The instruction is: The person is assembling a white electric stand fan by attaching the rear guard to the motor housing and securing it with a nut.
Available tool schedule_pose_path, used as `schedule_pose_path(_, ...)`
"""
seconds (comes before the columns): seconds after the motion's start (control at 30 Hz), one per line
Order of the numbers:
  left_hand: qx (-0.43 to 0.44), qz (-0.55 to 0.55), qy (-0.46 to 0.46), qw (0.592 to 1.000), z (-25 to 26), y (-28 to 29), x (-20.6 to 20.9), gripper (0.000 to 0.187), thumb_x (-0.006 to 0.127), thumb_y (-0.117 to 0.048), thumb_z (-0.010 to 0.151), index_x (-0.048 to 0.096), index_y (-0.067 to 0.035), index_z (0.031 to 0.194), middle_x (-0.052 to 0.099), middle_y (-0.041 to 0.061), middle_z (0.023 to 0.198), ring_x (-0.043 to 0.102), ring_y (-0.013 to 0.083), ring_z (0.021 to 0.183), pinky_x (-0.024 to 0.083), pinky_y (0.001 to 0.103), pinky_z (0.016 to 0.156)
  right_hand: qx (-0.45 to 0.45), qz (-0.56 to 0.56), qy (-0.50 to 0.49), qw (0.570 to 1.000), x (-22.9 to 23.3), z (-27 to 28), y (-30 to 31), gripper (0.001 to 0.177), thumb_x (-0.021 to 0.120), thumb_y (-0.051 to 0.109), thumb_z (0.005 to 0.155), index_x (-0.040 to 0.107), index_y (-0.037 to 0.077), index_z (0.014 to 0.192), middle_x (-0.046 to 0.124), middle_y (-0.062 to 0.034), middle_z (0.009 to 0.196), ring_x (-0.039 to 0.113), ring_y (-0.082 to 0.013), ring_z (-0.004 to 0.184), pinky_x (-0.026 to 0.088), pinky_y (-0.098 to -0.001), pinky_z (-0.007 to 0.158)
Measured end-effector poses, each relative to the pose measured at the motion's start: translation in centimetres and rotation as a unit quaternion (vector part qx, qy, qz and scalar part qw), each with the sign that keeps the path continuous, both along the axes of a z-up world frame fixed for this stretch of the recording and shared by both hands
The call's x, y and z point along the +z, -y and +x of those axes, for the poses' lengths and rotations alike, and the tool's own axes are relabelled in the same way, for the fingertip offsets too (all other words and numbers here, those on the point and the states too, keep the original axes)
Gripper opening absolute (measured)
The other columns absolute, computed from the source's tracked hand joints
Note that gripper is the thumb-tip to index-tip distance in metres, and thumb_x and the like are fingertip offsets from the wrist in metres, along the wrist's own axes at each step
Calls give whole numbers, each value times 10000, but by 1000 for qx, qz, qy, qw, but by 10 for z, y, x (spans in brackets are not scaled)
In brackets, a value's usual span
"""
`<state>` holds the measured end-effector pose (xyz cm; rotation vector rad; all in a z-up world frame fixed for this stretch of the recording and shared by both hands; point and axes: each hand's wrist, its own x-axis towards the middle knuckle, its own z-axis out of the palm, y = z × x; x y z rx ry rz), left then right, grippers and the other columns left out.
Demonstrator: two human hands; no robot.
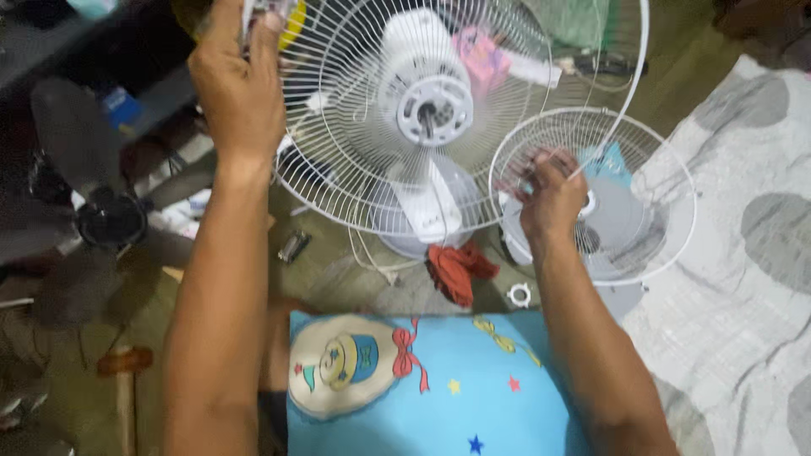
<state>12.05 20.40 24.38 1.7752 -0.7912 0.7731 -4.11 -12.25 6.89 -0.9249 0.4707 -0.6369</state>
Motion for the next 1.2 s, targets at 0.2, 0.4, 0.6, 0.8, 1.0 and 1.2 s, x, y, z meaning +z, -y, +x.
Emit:
schedule_pose_path(0.2, -34, 5, 42, 998, 11, 12, 22, 224, 658, -29, 1102, 657, -32, 1326, 757, 120, 1151, 738, 198, 1020, 564, 343, 912, -12, 59, -29, 998, 0, 2, -20, 259, 628, 55, 908, 605, 62, 1165, 694, -113, 990, 696, -293, 870, 627, -563, 745)
schedule_pose_path(0.4, -13, 16, -8, 1000, 14, 16, 29, 286, 654, -27, 1073, 668, -43, 1358, 767, 111, 1069, 745, 155, 941, 571, 302, 840, -19, 91, -66, 993, 13, -2, -33, 272, 617, 54, 894, 571, 84, 1161, 674, -119, 1069, 703, -342, 961, 621, -593, 793)
schedule_pose_path(0.6, -3, 23, -30, 999, 17, 15, 26, 260, 684, -47, 1043, 691, -55, 1303, 764, 111, 1007, 736, 169, 887, 553, 315, 813, -19, 97, -58, 993, 7, -3, -41, 213, 611, 54, 928, 577, 75, 1137, 678, -138, 1043, 689, -310, 911, 627, -610, 753)
schedule_pose_path(0.8, -23, 25, 9, 999, 28, 17, 25, 267, 670, -44, 1057, 680, -48, 1324, 767, 123, 1121, 745, 184, 978, 561, 322, 889, -30, 100, -48, 993, 6, 4, -41, 211, 606, 51, 929, 576, 68, 1136, 684, -142, 1073, 692, -307, 897, 629, -593, 741)
schedule_pose_path(1.0, -12, 26, -33, 999, 30, 19, 20, 260, 677, -60, 1045, 689, -51, 1305, 774, 118, 1085, 733, 175, 940, 557, 308, 863, -23, 98, -50, 994, -2, 7, -37, 215, 606, 57, 936, 575, 69, 1149, 684, -152, 1082, 695, -302, 909, 634, -586, 746)
schedule_pose_path(1.2, -4, 23, -22, 999, 32, 18, 18, 262, 669, -72, 1057, 687, -41, 1317, 779, 111, 1136, 752, 175, 991, 570, 301, 861, -28, 94, -45, 994, -1, 10, -36, 234, 605, 56, 938, 555, 71, 1167, 674, -149, 1065, 693, -306, 908, 633, -583, 739)
